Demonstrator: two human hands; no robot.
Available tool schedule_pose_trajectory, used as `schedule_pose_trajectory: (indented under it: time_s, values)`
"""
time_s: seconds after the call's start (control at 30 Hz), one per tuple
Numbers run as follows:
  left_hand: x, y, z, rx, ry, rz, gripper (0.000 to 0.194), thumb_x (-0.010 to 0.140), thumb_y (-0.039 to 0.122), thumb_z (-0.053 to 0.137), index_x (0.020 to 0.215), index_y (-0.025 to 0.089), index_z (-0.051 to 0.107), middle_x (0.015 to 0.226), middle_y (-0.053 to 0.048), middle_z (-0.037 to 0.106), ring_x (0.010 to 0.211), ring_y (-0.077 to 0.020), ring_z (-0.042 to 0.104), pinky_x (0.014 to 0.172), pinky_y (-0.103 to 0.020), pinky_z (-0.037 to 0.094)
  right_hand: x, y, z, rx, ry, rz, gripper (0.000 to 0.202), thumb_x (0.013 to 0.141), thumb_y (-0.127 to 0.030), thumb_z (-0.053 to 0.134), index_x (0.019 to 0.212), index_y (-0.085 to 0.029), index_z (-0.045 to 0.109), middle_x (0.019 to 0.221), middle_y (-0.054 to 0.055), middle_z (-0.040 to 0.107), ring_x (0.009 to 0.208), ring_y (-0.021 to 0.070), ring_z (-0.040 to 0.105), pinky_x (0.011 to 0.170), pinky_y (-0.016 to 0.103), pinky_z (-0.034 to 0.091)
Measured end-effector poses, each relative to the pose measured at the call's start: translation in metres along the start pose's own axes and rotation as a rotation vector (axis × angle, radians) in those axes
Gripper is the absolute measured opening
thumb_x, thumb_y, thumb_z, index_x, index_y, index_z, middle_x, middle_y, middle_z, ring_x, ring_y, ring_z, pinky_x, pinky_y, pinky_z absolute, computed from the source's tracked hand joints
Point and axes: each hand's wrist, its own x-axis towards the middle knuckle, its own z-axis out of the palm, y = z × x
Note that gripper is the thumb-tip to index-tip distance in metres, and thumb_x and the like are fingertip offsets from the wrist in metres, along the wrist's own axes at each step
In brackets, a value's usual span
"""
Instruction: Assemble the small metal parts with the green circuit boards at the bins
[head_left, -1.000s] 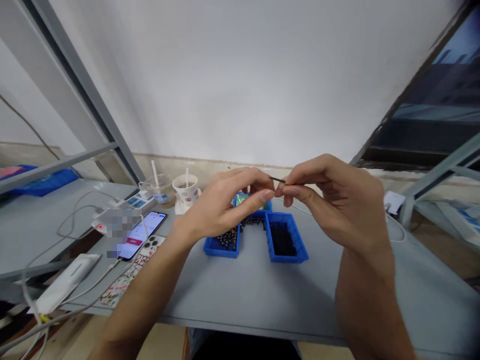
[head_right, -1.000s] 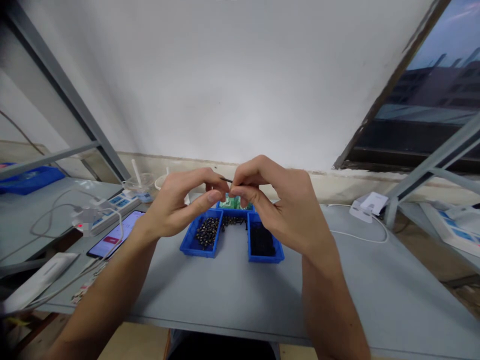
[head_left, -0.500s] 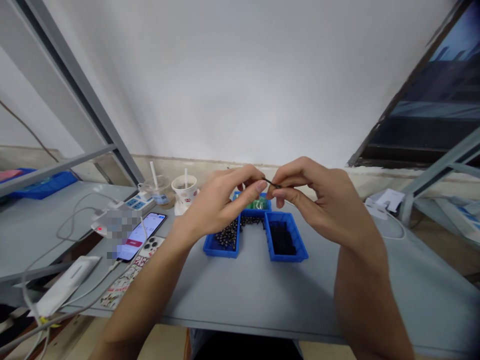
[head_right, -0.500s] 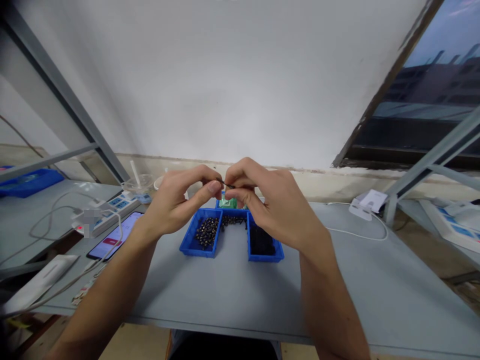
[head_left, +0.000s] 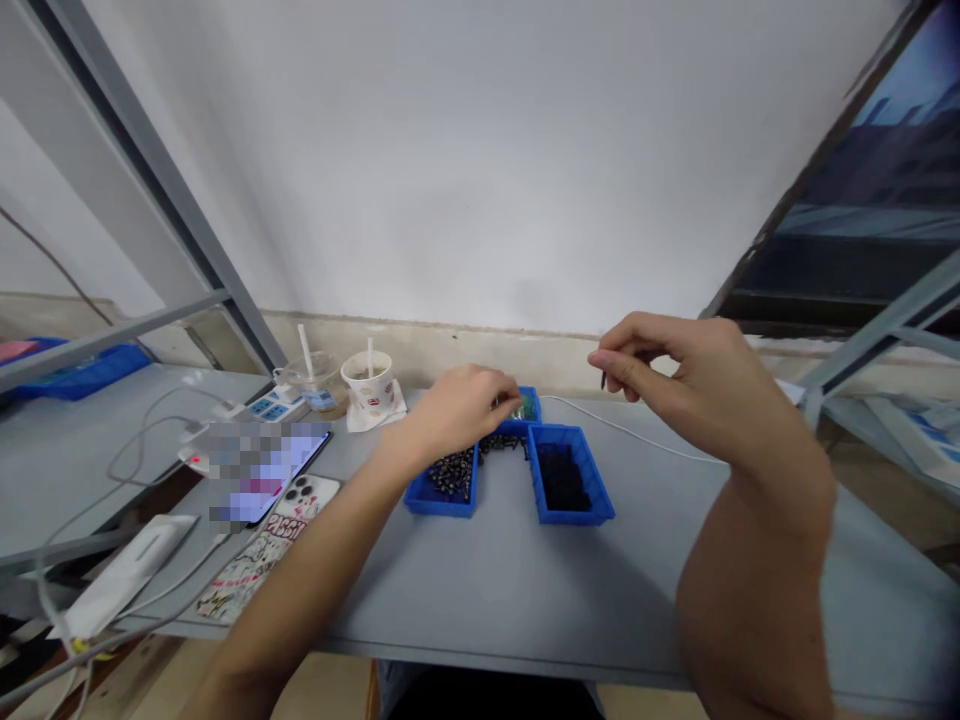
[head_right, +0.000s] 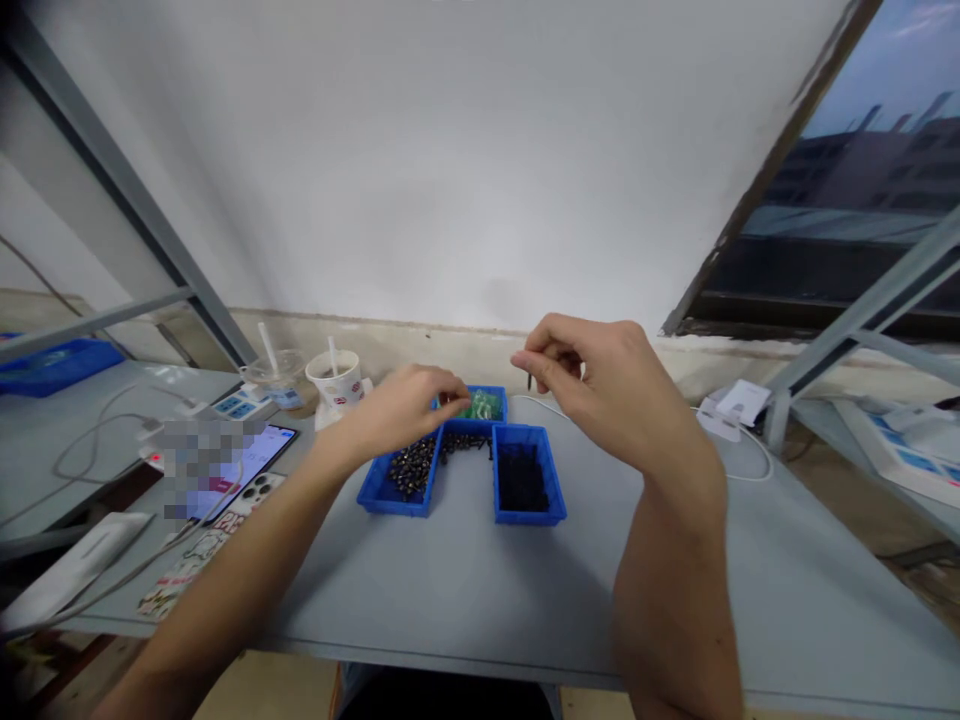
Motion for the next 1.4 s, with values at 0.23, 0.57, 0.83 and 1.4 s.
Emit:
schedule_pose_trajectory:
  time_s: [0.23,0.57,0.83,1.4]
  values:
    - [0.017,-0.017,0.064,0.309,-0.274,-0.051,0.021,0.092,0.016,0.055,0.091,0.015,0.077,0.095,-0.014,0.075,0.097,-0.0287,0.071,0.089,-0.038,0.052,0.002,0.030,-0.006,-0.118,-0.362,0.190,0.041,0.096,-0.055,0.054,0.082,-0.021,0.071,0.066,0.001,0.068,0.057,0.0150,0.059,0.056,0.028,0.039]
    - [0.018,-0.026,0.098,0.306,-0.367,-0.054,0.024,0.087,0.008,0.053,0.091,0.013,0.076,0.091,-0.018,0.075,0.092,-0.0325,0.073,0.078,-0.039,0.057,-0.001,0.040,-0.006,-0.089,-0.469,0.231,0.047,0.093,-0.060,0.057,0.112,-0.020,0.072,0.076,0.003,0.073,0.071,0.0184,0.067,0.064,0.029,0.044]
    - [0.016,-0.026,0.105,0.320,-0.347,-0.019,0.022,0.086,0.008,0.054,0.089,0.014,0.075,0.092,-0.017,0.076,0.092,-0.0336,0.074,0.077,-0.040,0.058,0.001,0.033,-0.002,-0.108,-0.495,0.226,0.050,0.092,-0.062,0.057,0.115,-0.020,0.072,0.074,0.002,0.072,0.068,0.0179,0.065,0.062,0.029,0.043]
    - [0.015,-0.020,0.105,0.284,-0.414,-0.003,0.018,0.085,0.010,0.059,0.091,0.012,0.076,0.094,-0.017,0.076,0.096,-0.0328,0.074,0.081,-0.039,0.058,0.003,0.031,-0.001,-0.124,-0.553,0.215,0.048,0.093,-0.058,0.056,0.120,-0.020,0.069,0.079,0.003,0.073,0.070,0.0191,0.065,0.063,0.029,0.043]
